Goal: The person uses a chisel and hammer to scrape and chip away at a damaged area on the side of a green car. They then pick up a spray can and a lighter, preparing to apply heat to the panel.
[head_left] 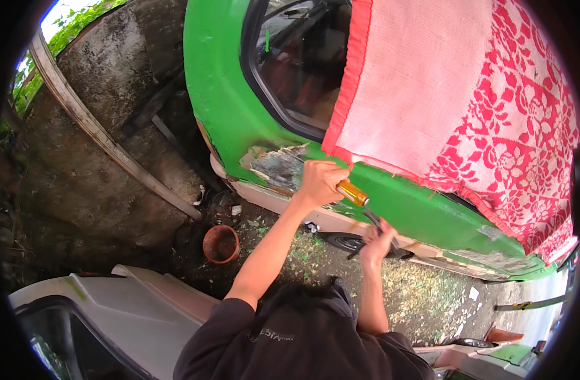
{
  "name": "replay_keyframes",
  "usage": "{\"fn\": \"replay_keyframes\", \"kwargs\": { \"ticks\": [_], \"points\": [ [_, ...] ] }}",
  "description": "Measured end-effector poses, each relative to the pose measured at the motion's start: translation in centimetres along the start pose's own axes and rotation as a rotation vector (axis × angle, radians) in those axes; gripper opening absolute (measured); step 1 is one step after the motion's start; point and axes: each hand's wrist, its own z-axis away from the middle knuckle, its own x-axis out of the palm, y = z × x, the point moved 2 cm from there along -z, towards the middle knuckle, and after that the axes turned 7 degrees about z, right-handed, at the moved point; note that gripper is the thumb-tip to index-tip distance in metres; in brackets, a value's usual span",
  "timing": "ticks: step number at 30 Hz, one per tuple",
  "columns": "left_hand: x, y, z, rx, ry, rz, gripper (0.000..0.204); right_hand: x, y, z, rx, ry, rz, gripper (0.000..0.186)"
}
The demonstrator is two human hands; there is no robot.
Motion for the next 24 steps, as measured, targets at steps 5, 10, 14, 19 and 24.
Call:
{"fn": "replay_keyframes", "kwargs": {
  "ticks": [5, 10, 14, 19, 24],
  "points": [
    [0.8, -0.6, 1.7, 0.008, -0.096, -0.168, 0.021, -1.9, -10.0, 1.5, -0.334, -0.167, -0.239, 0.043],
    [1.0, -0.5, 1.3, 0.016, -0.044, -0.110, 0.021, -1.2, -6.7, 0.9, -0.465, -0.244, -0.482, 0.040],
    [0.1, 0.7, 1.2, -0.031, -0.077, -0.034, 0.021, 0.5, -1.5, 1.5, 0.041, 0.173, -0.155, 0.041],
    [0.8, -0.5, 2.2, 0.006, -0.046, -0.129, 0.021, -1.1, -11.4, 1.8, -0.394, -0.265, -0.340, 0.039],
    [0.7, -0.8, 2.7, -0.104, -0.010, -0.051, 0.020, -0.6, -5.3, 1.7, -0.247, -0.177, -0.422, 0.027]
  ]
}}
